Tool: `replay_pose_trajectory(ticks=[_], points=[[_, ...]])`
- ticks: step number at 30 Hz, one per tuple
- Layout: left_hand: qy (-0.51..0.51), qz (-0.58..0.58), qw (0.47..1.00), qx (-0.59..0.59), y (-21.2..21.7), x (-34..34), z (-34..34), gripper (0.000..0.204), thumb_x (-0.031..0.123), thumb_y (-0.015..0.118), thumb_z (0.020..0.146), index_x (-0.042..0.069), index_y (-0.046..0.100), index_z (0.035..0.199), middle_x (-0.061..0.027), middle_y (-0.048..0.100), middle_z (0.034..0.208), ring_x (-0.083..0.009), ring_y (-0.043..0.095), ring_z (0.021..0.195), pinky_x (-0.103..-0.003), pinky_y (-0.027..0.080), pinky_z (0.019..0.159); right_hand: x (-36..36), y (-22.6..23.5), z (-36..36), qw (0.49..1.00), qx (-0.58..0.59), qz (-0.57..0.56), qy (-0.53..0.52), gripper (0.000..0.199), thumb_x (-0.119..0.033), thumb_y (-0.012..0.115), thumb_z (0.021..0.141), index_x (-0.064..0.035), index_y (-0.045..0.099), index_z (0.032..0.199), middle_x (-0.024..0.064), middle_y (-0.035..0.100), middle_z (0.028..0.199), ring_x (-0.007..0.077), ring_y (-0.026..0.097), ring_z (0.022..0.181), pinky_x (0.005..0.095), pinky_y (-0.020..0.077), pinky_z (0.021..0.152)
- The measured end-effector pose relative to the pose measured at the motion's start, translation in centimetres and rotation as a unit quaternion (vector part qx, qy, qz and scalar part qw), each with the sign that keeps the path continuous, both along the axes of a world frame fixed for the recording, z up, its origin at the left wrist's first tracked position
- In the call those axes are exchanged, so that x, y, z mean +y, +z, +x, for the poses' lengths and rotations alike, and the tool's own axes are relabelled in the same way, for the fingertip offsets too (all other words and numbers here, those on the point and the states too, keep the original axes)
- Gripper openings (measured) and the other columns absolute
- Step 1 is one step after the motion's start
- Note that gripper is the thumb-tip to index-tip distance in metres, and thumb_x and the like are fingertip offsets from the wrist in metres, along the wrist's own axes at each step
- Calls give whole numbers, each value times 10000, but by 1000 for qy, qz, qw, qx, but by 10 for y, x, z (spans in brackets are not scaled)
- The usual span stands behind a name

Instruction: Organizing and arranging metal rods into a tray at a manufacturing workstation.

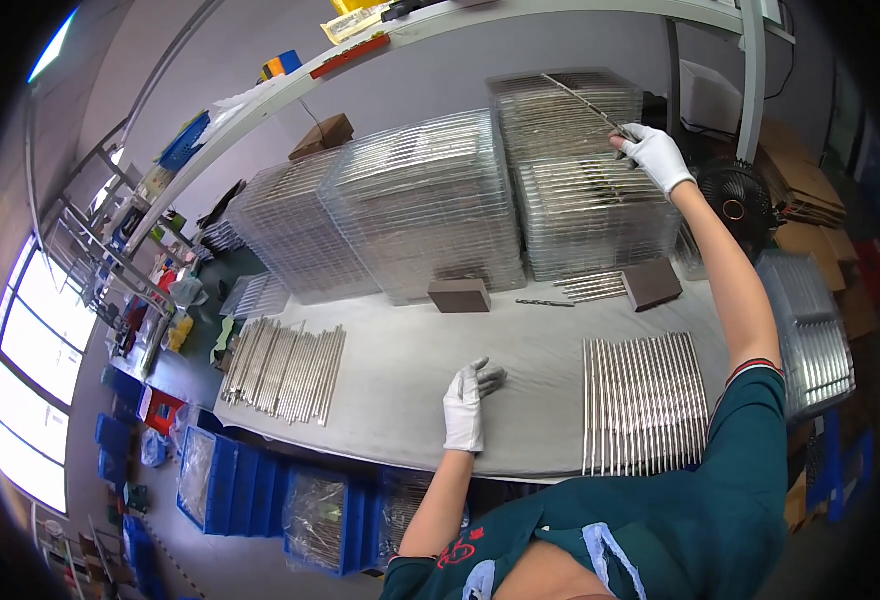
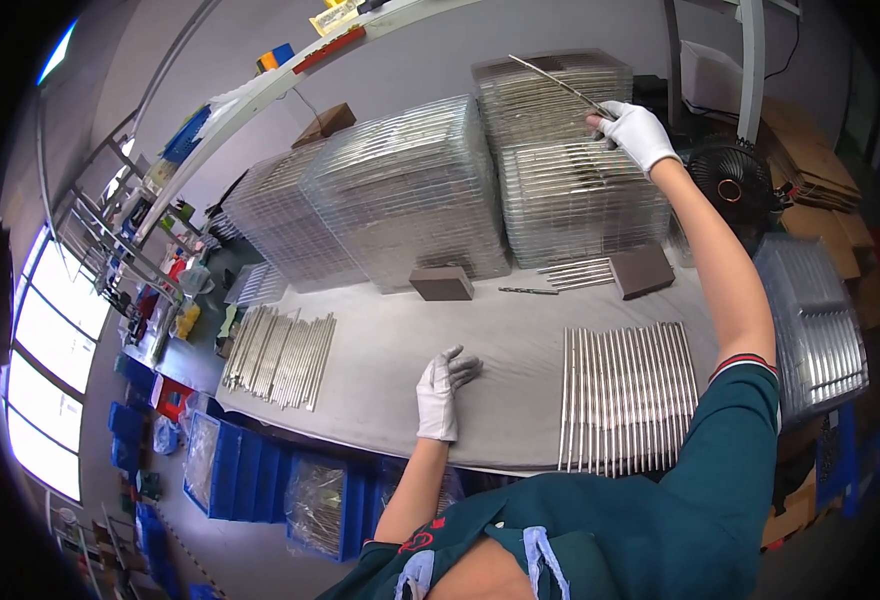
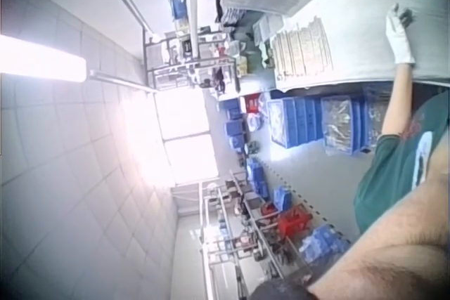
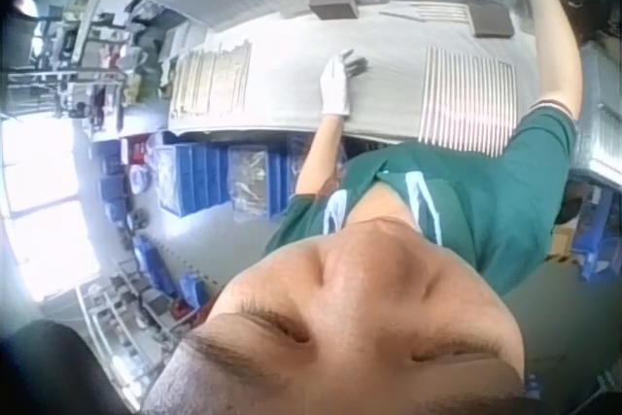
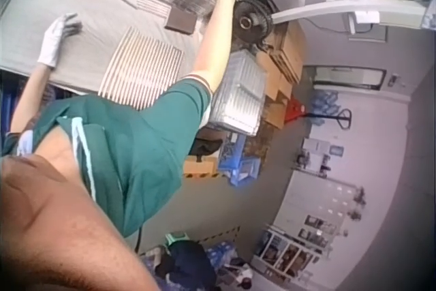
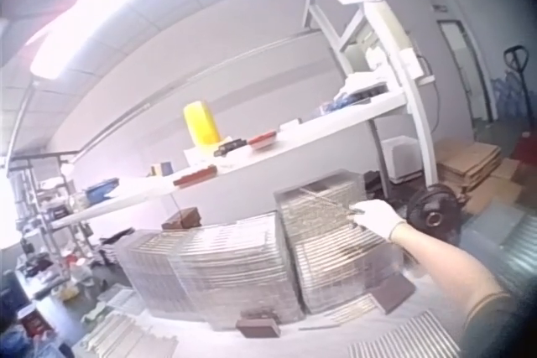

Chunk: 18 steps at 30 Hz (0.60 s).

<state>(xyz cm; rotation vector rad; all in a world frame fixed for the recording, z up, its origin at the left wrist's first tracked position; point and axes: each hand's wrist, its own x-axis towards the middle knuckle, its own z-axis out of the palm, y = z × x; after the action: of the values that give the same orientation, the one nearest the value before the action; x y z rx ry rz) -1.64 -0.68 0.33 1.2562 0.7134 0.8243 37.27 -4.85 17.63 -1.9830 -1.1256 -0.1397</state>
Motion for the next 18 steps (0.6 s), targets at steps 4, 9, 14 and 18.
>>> replay_pose_trajectory(ticks=[4, 9, 14, 18], points=[[4, 8, 1000, -7, 2, -1, -2, 494, 361, 343, 927, -76, 444, 1134, -183, 596, 926, -254, 606, 860, -325, 485, 794, -50, 3, -81, 943, 271, 59, 186, 323, -290, 596, 816, -22, 604, 996, 22, 609, 704, 31, 483, 549, 177, 390, 483], [-57, 44, 988, -134, 10, -21, 9, 528, 391, 387, 908, -49, 388, 1199, -200, 540, 1082, -245, 552, 992, -332, 443, 868, -71, -41, -173, 830, 361, -193, 379, 321, -271, 586, 824, -15, 583, 1017, 52, 627, 740, 36, 501, 561, 164, 393, 491], [-82, -228, 933, -267, 50, -47, 24, 469, 446, 385, 888, 4, 447, 1033, -193, 554, 1006, -336, 528, 993, -445, 410, 901, -96, -63, -221, 825, 155, -308, 447, 478, -354, 559, 816, -45, 488, 1174, 121, 629, 913, 223, 597, 728, 315, 461, 689], [-63, -272, 899, -337, 34, -21, 1, 360, 400, 421, 886, 67, 538, 953, -79, 599, 907, -260, 554, 957, -433, 434, 884, -145, -47, -207, 913, -79, -242, 318, 500, -391, 560, 790, -59, 495, 1158, 156, 577, 1033, 331, 574, 884, 382, 455, 783]])
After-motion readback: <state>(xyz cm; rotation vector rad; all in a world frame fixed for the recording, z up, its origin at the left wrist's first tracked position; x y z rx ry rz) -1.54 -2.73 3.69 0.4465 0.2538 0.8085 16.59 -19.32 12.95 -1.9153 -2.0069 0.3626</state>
